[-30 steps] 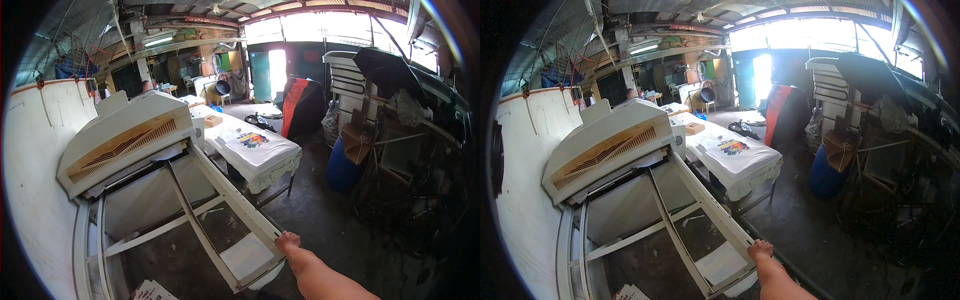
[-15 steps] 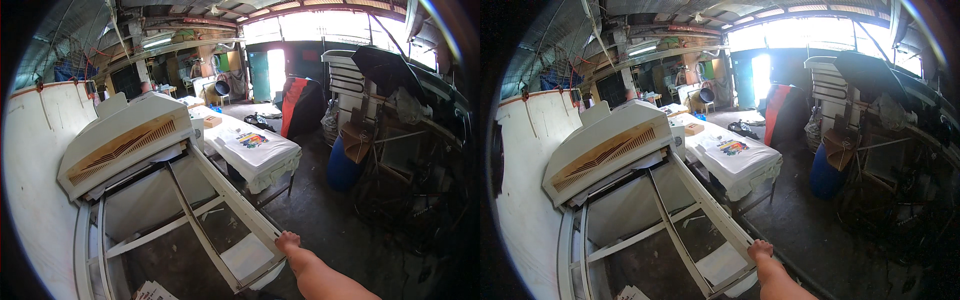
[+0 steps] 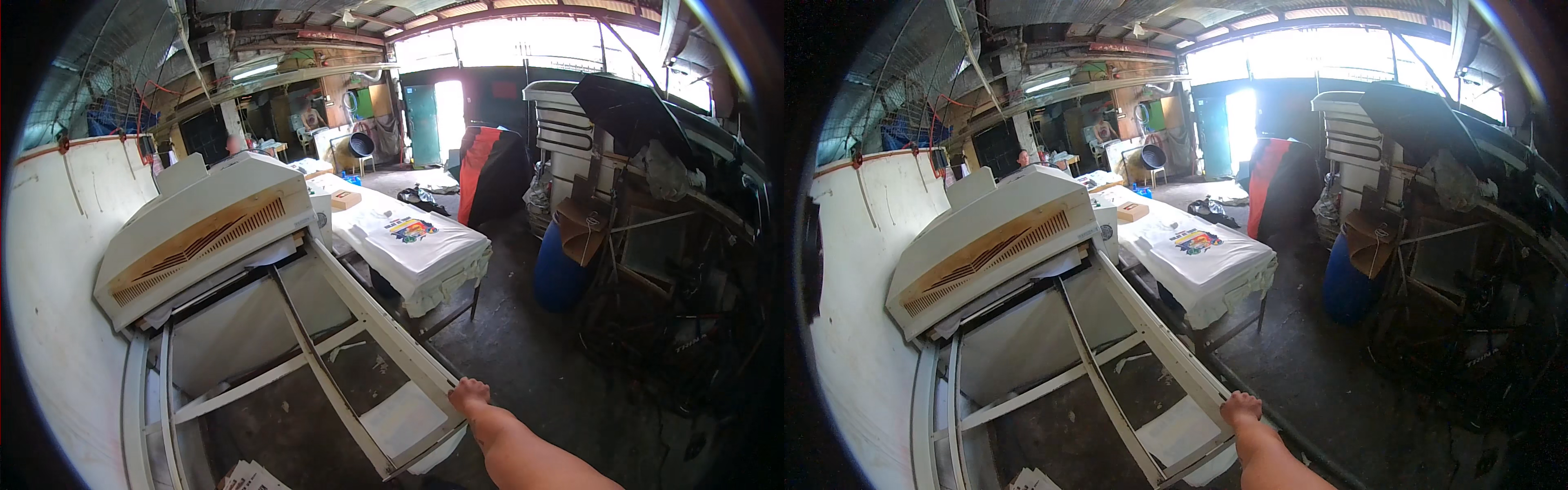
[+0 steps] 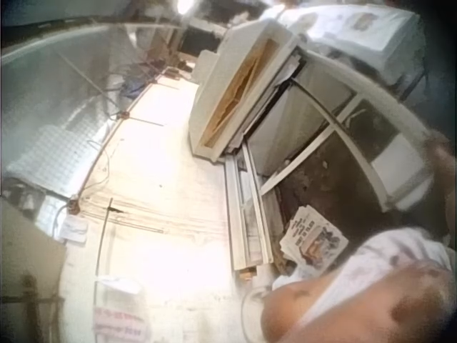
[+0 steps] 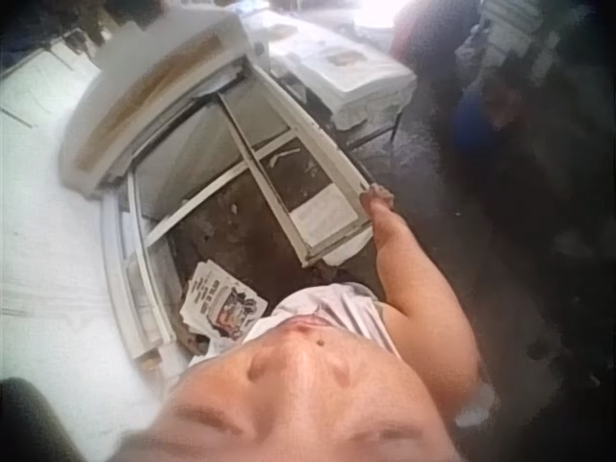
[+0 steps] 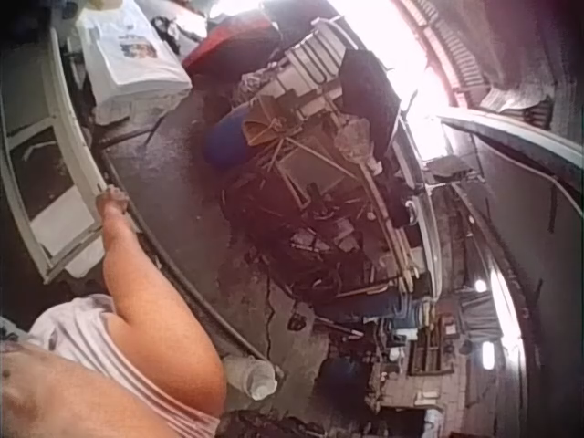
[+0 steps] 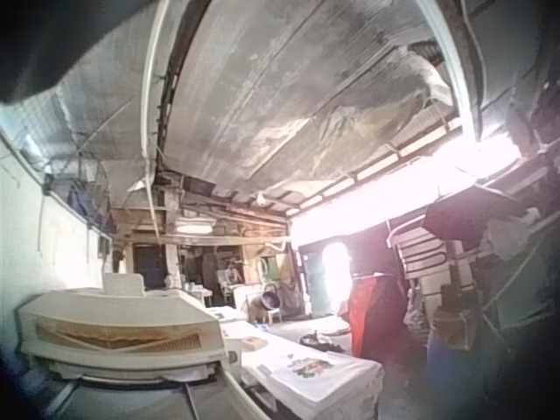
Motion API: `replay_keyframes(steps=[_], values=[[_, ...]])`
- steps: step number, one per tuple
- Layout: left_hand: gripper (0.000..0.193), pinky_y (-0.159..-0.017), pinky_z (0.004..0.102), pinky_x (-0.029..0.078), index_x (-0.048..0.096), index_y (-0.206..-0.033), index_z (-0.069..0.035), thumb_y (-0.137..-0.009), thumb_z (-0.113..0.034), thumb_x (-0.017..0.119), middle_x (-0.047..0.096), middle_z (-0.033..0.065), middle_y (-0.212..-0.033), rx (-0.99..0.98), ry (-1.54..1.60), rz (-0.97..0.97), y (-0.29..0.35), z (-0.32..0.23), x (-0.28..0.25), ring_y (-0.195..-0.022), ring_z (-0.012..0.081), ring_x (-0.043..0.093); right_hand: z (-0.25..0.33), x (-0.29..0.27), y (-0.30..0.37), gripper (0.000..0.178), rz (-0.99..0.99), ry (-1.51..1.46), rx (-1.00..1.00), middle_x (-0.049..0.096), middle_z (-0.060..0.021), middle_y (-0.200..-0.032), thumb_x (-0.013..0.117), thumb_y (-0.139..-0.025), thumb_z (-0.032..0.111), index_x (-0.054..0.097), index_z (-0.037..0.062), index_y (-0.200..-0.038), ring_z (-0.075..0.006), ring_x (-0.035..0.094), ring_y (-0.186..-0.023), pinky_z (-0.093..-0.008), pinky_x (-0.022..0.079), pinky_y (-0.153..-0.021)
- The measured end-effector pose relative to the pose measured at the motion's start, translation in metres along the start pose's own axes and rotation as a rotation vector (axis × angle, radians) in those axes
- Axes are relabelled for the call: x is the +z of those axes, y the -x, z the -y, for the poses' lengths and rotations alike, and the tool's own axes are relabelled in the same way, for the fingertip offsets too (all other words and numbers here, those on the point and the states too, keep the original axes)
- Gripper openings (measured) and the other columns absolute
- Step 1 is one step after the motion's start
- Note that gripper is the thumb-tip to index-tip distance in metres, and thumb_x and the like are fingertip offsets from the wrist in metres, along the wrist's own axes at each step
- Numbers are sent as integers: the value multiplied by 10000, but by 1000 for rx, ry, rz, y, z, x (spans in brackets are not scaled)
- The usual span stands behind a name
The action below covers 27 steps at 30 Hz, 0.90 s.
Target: Placing fabric pieces and transfer designs onto a heat press to print graphics on shirts.
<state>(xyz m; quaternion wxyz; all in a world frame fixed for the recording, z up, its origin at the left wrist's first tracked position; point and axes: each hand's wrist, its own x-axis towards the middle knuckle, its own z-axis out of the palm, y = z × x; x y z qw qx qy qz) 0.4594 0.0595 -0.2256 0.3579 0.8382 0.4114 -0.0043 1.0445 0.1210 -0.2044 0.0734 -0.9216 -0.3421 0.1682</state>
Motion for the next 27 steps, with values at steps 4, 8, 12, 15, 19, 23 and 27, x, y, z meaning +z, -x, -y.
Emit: replay_keyframes(steps=[4, 8, 12, 15, 19, 23, 27], values=[[160, -803, 372, 464, 625, -986, -73, -855, -147, 568, 628, 140, -1029, 8, -4, 6, 0, 1, -1, -944, 259, 595, 3, -7, 4, 418, 36, 2, 5, 646, -136, -1075, 573, -785, 412, 646, 87, -1036, -296, 630, -996, -385, 487, -859], [158, -802, 371, 464, 627, -983, -75, -856, -147, 566, 628, 139, -1029, 19, -7, 11, -1, 1, -2, -944, 258, 595, 2, -5, 3, 417, 16, -2, -1, 650, -136, -1065, 573, -785, 411, 650, 85, -1035, -295, 632, -992, -384, 488, -856], [155, -800, 370, 464, 628, -980, -78, -857, -147, 564, 629, 138, -1029, 32, -11, 17, -3, 2, -4, -943, 257, 595, 1, -2, 2, 417, 12, -4, -2, 653, -137, -1055, 571, -786, 409, 651, 84, -1035, -294, 635, -984, -383, 490, -852], [153, -799, 370, 464, 629, -978, -79, -857, -147, 563, 629, 137, -1028, 38, -12, 22, -3, 2, -4, -942, 257, 595, 2, -3, 2, 418, 13, 1, -2, 650, -136, -1061, 569, -787, 413, 649, 86, -1036, -293, 633, -987, -384, 488, -854], [151, -798, 369, 464, 630, -975, -82, -858, -148, 560, 629, 136, -1028, 48, -14, 29, -5, 3, -4, -941, 256, 595, 2, -5, 1, 423, 19, 11, 0, 646, -134, -1071, 568, -787, 417, 645, 88, -1043, -290, 628, -997, -384, 485, -858], [149, -796, 368, 464, 631, -972, -84, -859, -148, 558, 630, 135, -1028, 57, -17, 34, -6, 4, -6, -940, 255, 595, 4, -9, 4, 431, 35, 5, 6, 642, -133, -1080, 568, -787, 418, 640, 85, -1052, -289, 625, -1003, -383, 482, -864], [147, -795, 368, 464, 633, -970, -86, -860, -148, 556, 630, 134, -1028, 69, -22, 42, -7, 5, -7, -940, 254, 596, 3, -6, 4, 430, 23, 8, 5, 644, -132, -1076, 570, -785, 413, 640, 81, -1049, -290, 628, -998, -382, 483, -862]])
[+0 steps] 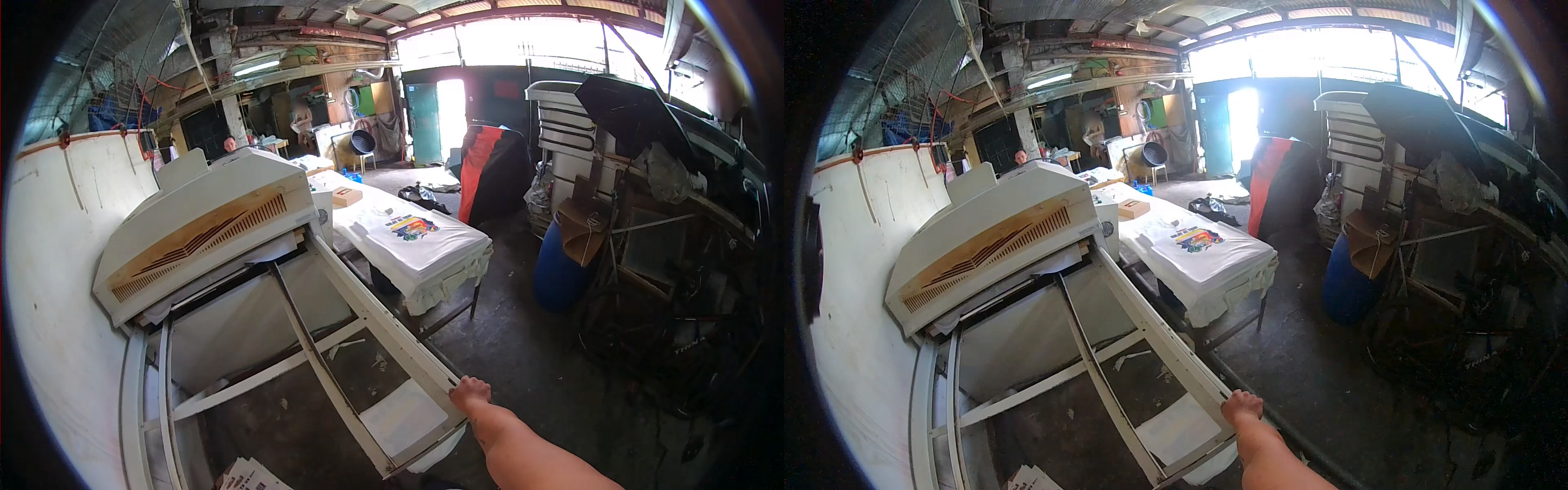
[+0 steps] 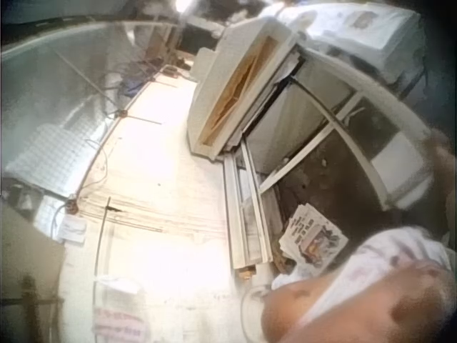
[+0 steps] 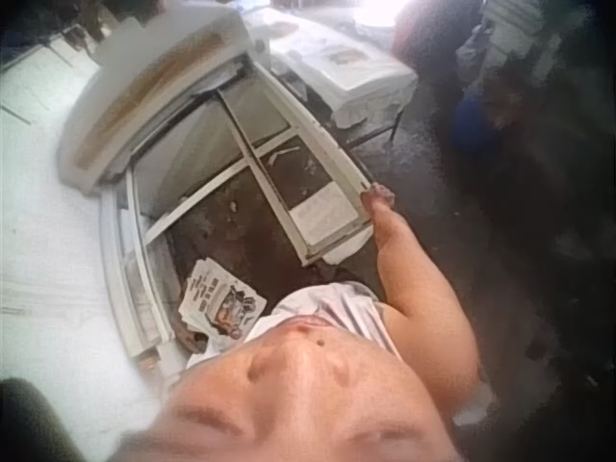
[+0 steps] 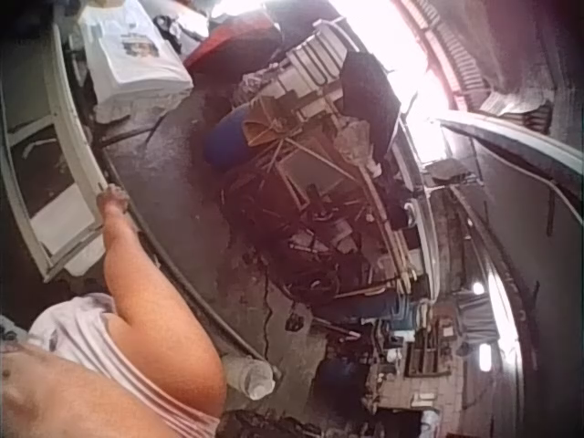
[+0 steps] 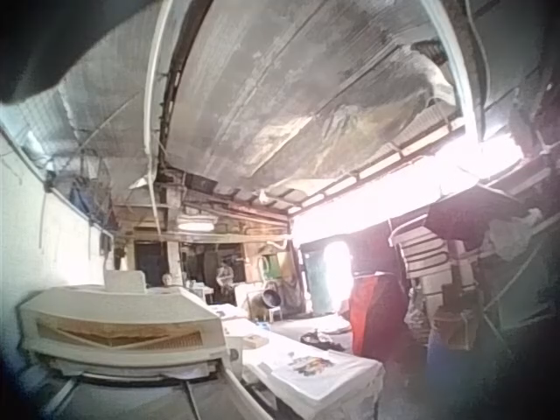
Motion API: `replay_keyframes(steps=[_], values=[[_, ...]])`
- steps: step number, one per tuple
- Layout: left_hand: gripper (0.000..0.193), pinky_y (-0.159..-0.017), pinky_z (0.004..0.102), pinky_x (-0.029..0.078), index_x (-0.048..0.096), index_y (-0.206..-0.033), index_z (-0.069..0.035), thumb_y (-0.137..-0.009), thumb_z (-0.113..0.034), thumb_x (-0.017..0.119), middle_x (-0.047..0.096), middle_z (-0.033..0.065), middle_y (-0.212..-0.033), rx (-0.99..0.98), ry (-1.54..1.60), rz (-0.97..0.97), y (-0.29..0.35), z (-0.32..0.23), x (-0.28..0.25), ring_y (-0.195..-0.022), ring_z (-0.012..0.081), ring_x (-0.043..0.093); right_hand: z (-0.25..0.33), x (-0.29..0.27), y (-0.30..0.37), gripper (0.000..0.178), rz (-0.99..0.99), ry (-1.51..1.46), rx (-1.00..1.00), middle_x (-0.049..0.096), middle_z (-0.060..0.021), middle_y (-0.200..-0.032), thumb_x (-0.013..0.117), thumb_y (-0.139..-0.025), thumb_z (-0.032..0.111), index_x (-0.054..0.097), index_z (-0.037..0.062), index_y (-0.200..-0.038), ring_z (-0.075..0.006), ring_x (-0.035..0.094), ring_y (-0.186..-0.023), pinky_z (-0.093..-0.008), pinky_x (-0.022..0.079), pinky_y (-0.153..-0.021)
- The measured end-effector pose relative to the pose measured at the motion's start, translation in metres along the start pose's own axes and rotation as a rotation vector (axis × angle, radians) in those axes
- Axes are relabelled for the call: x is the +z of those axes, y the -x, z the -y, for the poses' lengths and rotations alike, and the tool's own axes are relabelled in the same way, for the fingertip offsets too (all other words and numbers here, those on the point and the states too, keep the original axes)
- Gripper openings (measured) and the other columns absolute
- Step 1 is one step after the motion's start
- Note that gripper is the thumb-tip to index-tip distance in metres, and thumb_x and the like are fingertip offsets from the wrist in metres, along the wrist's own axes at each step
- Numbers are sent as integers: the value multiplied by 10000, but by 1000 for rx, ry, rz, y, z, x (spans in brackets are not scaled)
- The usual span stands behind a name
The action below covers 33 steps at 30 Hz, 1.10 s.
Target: Placing fabric pieces and transfer designs onto a heat press to print graphics on shirts.
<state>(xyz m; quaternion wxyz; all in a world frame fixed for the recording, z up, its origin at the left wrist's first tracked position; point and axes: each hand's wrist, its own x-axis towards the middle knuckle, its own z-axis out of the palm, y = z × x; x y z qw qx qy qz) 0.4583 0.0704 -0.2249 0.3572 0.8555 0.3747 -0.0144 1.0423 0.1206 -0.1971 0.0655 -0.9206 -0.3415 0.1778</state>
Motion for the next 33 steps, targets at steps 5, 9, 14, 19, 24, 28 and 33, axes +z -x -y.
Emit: replay_keyframes(steps=[5, 9, 14, 19, 24, 28, 33], values=[[145, -793, 367, 463, 634, -966, -89, -861, -148, 553, 630, 133, -1027, 11, -6, 11, 1, 1, -2, -939, 253, 596, 1, -3, 4, 421, 6, -3, -2, 646, -137, -1072, 567, -784, 399, 644, 77, -1044, -294, 628, -999, -381, 482, -866], [144, -791, 366, 463, 635, -963, -92, -861, -148, 551, 631, 131, -1027, 17, -8, 21, 1, -1, -5, -938, 252, 596, 3, -5, 4, 422, 20, 0, -1, 645, -140, -1075, 566, -785, 394, 645, 73, -1046, -295, 627, -1004, -380, 480, -873], [142, -789, 365, 463, 637, -960, -95, -862, -149, 549, 631, 130, -1027, 39, -21, 23, -7, 0, -8, -937, 251, 596, 1, -5, 0, 430, 10, 7, -5, 640, -139, -1088, 564, -789, 404, 639, 76, -1056, -293, 624, -1009, -380, 480, -874], [141, -788, 365, 463, 638, -956, -98, -863, -149, 546, 632, 129, -1026, 51, -27, 31, -10, -1, -11, -936, 250, 596, 2, -7, 0, 437, 38, 2, 6, 634, -139, -1101, 564, -791, 413, 636, 77, -1061, -292, 621, -1015, -381, 480, -874], [140, -786, 364, 463, 640, -953, -100, -864, -149, 543, 632, 128, -1026, 63, -34, 37, -10, 0, -13, -935, 249, 596, 2, -6, 4, 432, 11, 8, -4, 641, -138, -1083, 566, -789, 413, 640, 74, -1048, -296, 624, -1008, -382, 481, -872], [139, -784, 363, 463, 641, -950, -103, -865, -149, 541, 633, 126, -1026, 69, -36, 40, -10, 0, -13, -934, 248, 597, 1, -1, 1, 429, 9, 12, 4, 645, -138, -1075, 568, -787, 410, 642, 73, -1041, -296, 625, -1006, -386, 484, -865], [139, -782, 362, 463, 643, -947, -106, -866, -149, 538, 633, 125, -1025, 63, -31, 29, -5, -2, -9, -933, 247, 597, 1, -2, 1, 436, -7, 7, -13, 647, -140, -1068, 577, -786, 420, 644, 72, -1039, -297, 626, -1001, -390, 493, -845]])
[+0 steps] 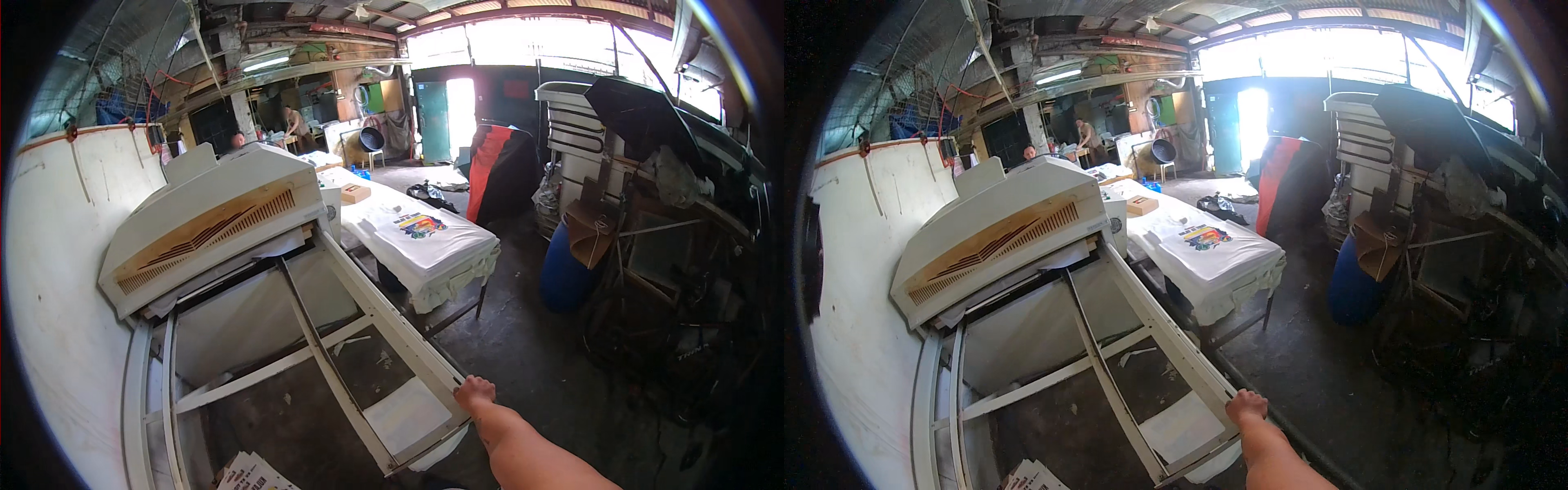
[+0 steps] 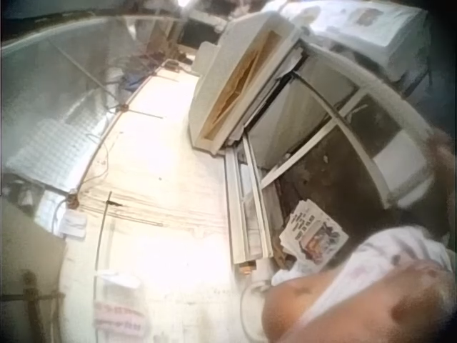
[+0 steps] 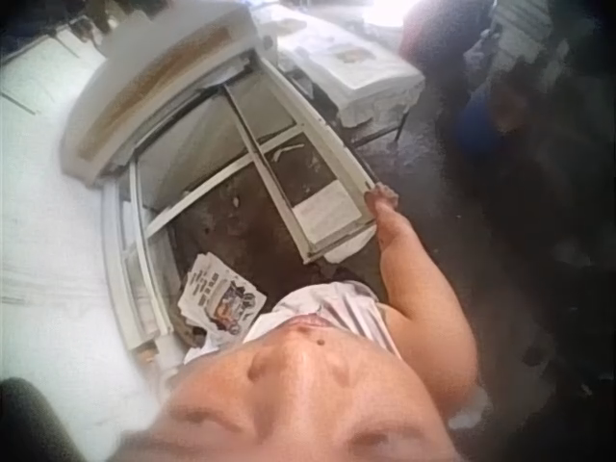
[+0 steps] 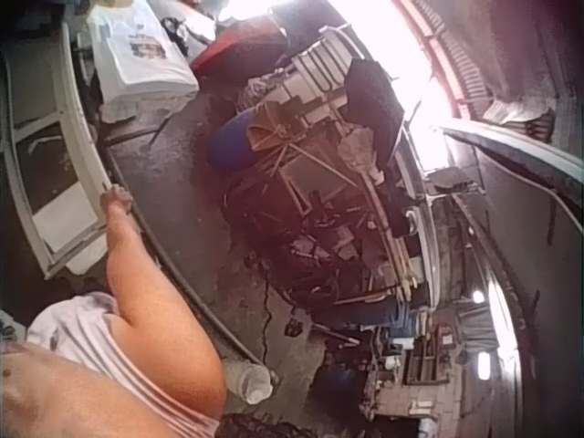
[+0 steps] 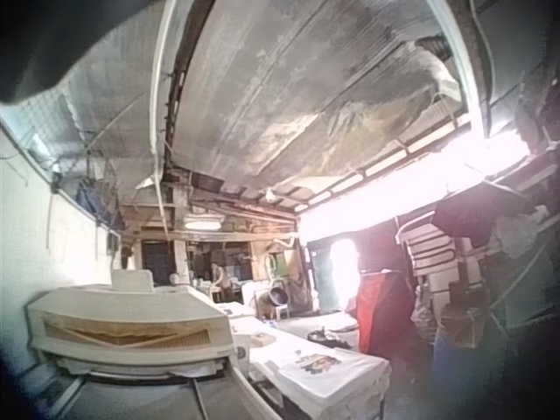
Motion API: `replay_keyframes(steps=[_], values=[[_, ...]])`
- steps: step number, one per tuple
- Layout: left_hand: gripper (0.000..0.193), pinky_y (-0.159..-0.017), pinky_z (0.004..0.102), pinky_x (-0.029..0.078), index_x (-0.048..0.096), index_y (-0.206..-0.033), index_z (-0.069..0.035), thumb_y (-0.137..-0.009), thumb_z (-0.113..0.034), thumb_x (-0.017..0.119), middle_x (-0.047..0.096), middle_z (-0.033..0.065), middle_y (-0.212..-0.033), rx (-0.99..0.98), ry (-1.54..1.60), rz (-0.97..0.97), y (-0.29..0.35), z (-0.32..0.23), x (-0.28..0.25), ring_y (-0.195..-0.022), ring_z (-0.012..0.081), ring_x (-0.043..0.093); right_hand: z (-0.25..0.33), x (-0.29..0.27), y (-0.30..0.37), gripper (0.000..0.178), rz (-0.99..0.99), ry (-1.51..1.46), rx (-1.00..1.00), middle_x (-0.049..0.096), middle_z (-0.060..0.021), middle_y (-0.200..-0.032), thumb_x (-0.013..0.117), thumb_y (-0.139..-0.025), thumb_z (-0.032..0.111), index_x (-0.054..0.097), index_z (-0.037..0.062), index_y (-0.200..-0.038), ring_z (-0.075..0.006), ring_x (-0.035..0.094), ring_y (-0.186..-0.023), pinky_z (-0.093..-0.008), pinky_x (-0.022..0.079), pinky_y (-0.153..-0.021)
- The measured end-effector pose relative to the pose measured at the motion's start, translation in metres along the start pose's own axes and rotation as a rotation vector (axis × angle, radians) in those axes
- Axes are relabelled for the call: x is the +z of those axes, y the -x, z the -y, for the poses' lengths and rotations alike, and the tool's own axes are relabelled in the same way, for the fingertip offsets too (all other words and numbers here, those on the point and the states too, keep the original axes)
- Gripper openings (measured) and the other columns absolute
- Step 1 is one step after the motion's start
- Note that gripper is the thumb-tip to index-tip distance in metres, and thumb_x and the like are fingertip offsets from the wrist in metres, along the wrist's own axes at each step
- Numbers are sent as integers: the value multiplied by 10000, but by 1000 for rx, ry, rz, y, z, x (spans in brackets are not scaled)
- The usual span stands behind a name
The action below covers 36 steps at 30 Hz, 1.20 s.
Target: Placing fabric pieces and transfer designs onto a heat press to print graphics on shirts.
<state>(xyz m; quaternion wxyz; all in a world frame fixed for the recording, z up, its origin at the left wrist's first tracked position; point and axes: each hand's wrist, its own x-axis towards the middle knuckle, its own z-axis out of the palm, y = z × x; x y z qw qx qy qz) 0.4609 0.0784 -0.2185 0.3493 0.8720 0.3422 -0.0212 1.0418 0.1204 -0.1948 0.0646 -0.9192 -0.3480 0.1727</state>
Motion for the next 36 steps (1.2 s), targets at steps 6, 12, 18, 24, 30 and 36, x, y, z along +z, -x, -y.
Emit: replay_keyframes(steps=[6, 12, 18, 24, 30, 36], values=[[139, -780, 361, 463, 645, -943, -109, -867, -150, 535, 634, 124, -1025, -6, 4, -15, 4, -2, 4, -931, 245, 597, 1, 2, 0, 441, -16, 27, 8, 646, -141, -1071, 578, -785, 422, 650, 70, -1040, -299, 624, -1003, -385, 489, -853], [139, -778, 360, 463, 646, -938, -113, -868, -150, 532, 634, 122, -1025, -4, 0, -22, 6, -3, 3, -930, 244, 597, 5, -9, 4, 413, 71, 34, 25, 629, -124, -1122, 525, -836, 393, 627, 84, -1091, -287, 604, -1053, -387, 459, -882], [140, -776, 359, 463, 648, -934, -116, -869, -150, 529, 635, 120, -1024, 5, -9, -21, 5, -3, 0, -929, 243, 597, 2, -2, 2, 443, -2, 32, 12, 643, -141, -1083, 566, -791, 414, 646, 63, -1049, -290, 621, -1018, -381, 491, -861], [141, -773, 358, 463, 650, -930, -120, -871, -151, 526, 635, 119, -1024, 11, -15, -15, 4, -3, -3, -928, 241, 598, 5, -4, 0, 453, 42, 36, 26, 638, -140, -1093, 568, -795, 421, 636, 64, -1065, -291, 615, -1030, -378, 490, -864], [143, -771, 357, 463, 652, -926, -123, -872, -151, 522, 636, 117, -1023, 29, -31, -4, -1, -2, -10, -926, 240, 598, 3, -3, 0, 462, 38, 32, 20, 635, -139, -1100, 572, -792, 429, 632, 66, -1071, -288, 616, -1027, -378, 487, -868], [145, -769, 356, 463, 654, -922, -127, -873, -151, 519, 636, 116, -1023, 44, -44, 9, -6, -2, -18, -925, 239, 598, 3, -4, 0, 451, 35, 22, 21, 640, -139, -1090, 574, -787, 421, 639, 66, -1058, -282, 621, -1017, -376, 489, -863]])
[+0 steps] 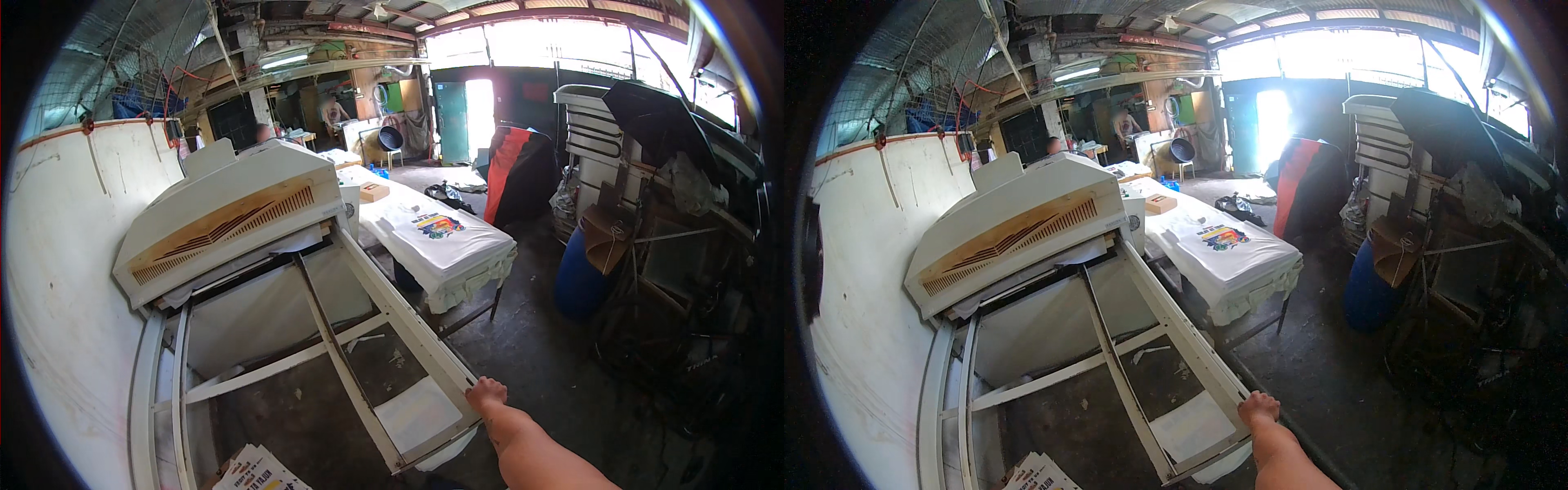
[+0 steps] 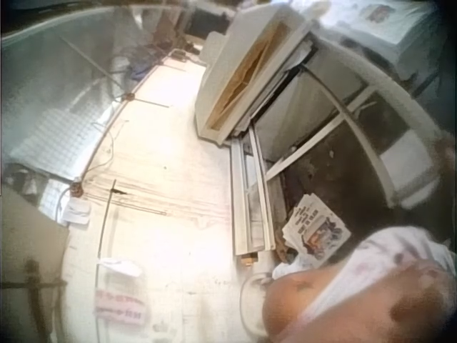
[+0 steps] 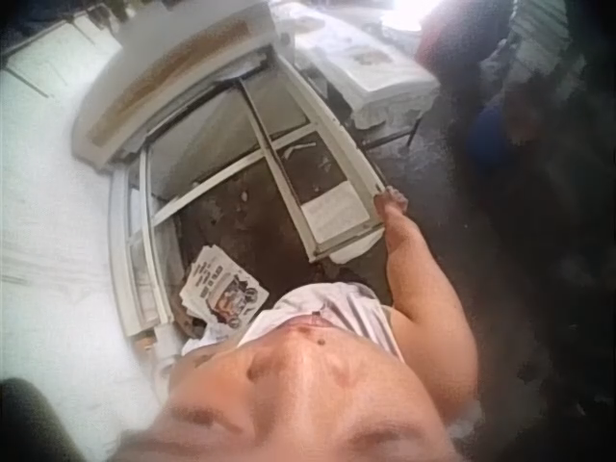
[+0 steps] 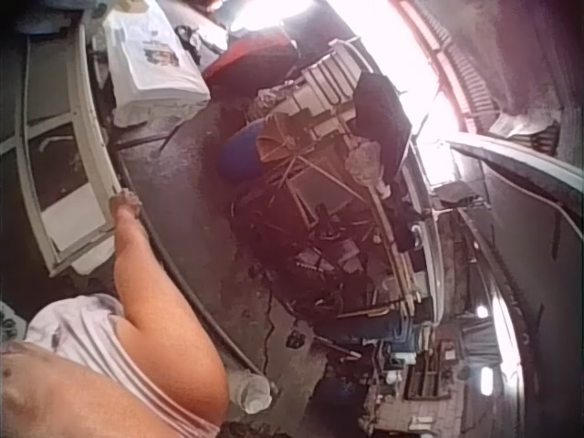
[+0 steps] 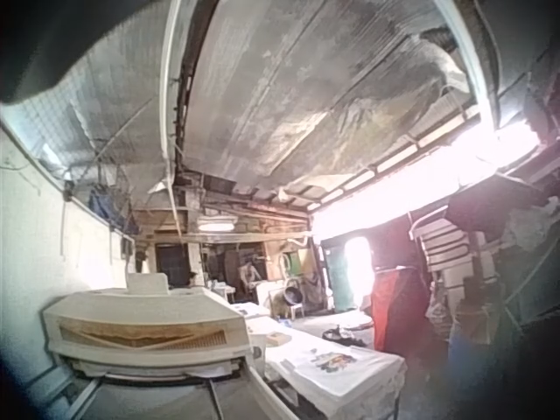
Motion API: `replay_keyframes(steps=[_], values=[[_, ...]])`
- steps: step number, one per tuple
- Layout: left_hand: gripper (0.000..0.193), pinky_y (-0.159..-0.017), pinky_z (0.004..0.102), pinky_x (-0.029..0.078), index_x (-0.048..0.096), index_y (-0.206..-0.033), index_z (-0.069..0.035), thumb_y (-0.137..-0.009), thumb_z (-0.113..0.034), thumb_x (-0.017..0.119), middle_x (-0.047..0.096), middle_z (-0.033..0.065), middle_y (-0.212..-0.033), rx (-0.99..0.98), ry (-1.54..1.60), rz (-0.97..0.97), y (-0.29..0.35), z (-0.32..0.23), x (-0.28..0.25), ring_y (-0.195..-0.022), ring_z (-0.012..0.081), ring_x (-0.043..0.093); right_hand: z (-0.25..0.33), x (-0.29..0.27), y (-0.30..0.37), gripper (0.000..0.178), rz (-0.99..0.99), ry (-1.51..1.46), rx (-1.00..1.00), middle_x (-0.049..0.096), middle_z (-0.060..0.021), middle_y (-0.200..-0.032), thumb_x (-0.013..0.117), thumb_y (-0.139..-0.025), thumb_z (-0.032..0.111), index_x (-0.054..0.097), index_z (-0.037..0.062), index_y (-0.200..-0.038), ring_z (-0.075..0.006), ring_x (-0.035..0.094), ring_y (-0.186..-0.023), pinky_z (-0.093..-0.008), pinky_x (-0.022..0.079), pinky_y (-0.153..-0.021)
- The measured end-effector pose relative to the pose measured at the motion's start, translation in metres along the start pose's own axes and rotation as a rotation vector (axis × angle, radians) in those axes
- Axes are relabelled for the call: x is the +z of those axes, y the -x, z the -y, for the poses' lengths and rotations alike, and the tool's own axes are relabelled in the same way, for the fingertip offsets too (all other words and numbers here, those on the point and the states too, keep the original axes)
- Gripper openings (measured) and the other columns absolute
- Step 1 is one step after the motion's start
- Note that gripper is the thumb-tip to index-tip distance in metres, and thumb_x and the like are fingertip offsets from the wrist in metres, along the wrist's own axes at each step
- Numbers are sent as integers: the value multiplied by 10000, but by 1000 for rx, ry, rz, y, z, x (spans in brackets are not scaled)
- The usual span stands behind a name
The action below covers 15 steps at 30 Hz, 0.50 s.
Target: Placing fabric pieces and transfer designs onto a heat press to print graphics on shirts.
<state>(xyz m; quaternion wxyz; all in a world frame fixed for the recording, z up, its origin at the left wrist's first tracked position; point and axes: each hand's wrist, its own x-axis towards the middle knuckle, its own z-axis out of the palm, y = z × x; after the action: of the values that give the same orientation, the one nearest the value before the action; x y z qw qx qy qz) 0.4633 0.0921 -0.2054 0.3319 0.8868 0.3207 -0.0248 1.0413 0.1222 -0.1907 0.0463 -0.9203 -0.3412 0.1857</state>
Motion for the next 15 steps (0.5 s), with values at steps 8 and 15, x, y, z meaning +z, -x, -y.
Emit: replay_keyframes(steps=[8, 15], values=[[149, -766, 355, 462, 656, -916, -132, -874, -151, 515, 637, 114, -1023, 24, -14, 16, -9, 2, -9, -923, 237, 598, -1, 4, -4, 427, -24, -1, -3, 651, -133, -1070, 570, -786, 408, 654, 66, -1027, -282, 630, -1003, -377, 496, -852], [153, -763, 354, 462, 658, -912, -136, -876, -152, 511, 638, 112, -1022, 46, -23, 28, -16, 3, -14, -922, 235, 599, -5, 14, -8, 436, -40, 8, -3, 650, -132, -1071, 568, -796, 425, 655, 68, -1030, -280, 628, -1006, -375, 493, -853]])
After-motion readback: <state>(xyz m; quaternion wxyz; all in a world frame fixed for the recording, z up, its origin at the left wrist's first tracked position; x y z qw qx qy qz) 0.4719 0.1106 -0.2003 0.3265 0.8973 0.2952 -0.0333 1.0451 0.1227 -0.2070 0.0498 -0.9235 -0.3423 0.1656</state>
